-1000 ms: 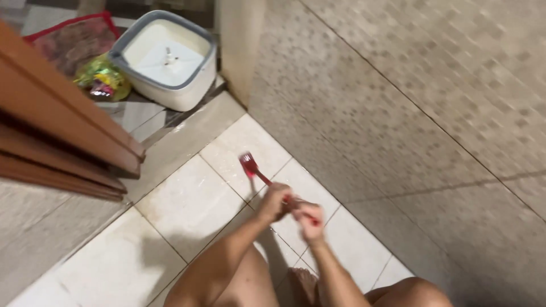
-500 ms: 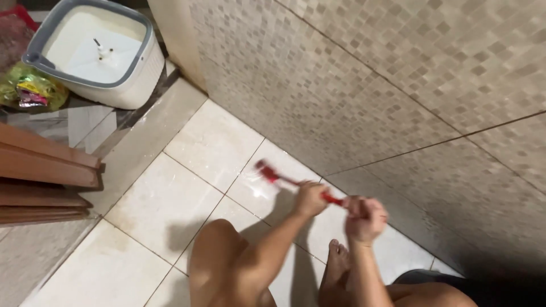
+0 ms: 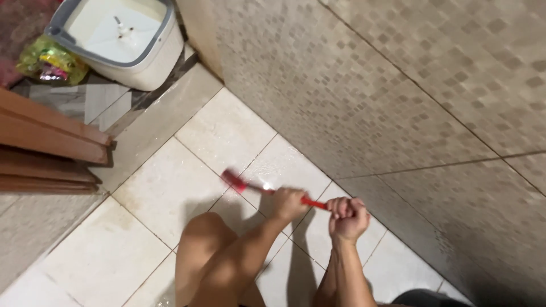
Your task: The person squats on the bathroom floor and scrubs the white tiles with a red brush. They briefly pick up a small packet from the toilet lid and place it on the floor before continuing to scrub the floor area near the door and walls.
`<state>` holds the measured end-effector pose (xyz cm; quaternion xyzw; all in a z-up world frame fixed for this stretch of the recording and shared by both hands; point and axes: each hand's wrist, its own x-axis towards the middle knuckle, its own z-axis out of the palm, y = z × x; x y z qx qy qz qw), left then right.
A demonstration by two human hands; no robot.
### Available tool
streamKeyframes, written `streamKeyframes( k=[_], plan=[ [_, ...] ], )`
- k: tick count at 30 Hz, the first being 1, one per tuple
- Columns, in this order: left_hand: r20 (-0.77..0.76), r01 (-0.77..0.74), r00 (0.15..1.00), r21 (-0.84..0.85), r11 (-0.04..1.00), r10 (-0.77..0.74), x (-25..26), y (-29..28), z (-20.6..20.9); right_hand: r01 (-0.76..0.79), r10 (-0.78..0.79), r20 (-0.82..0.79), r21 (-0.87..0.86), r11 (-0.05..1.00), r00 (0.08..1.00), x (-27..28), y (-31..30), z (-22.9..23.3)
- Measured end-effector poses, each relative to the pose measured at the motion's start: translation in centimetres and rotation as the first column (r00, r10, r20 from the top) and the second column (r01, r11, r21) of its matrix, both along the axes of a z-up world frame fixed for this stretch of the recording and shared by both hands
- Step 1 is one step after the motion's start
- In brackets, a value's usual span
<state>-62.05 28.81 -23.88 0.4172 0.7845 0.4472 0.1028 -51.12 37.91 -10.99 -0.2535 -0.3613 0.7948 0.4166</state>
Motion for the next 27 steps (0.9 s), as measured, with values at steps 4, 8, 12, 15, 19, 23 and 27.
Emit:
streamKeyframes(
  k=[4, 8, 12, 15, 19, 23, 27],
  plan=[
    [-0.076, 0.109, 0.993, 0.200, 0.974, -0.096, -3.8, 6.9, -0.3, 0.051, -0.054, 0.002, 0.281, 0.959, 0.999, -1.4, -0.5, 0.9],
    [-0.130, 0.042, 0.991, 0.125, 0.991, -0.025, -1.3, 4.2, -0.3, 0.056, -0.046, -0.053, 0.213, 0.975, 0.998, 0.2, 0.7, -0.6],
    [0.024, -0.109, 0.993, -0.081, 0.991, 0.111, 1.5, -2.4, 3.6, -0.136, 0.135, -0.012, -0.063, 0.989, 0.991, 0.0, 0.4, -0.6],
    [-0.011, -0.156, 0.988, -0.089, 0.984, 0.156, 1.3, -1.8, 1.5, -0.131, 0.133, 0.016, -0.104, 0.986, 0.991, -0.5, 0.8, -0.8],
    [-0.085, -0.021, 0.996, 0.081, 0.996, 0.028, -1.4, 4.4, -0.5, 0.000, 0.002, -0.028, 0.059, 0.998, 1.000, 0.0, 0.7, -0.2],
    [-0.118, 0.078, 0.991, 0.207, 0.975, -0.054, -1.5, 5.9, -1.1, 0.133, -0.124, -0.054, 0.232, 0.964, 0.991, 0.7, 0.1, -1.3],
    [-0.005, -0.098, 0.995, 0.192, 0.977, 0.101, -0.6, 1.6, -2.6, 0.055, -0.045, -0.061, 0.172, 0.984, 0.997, 0.6, -0.6, -2.5]
  ],
)
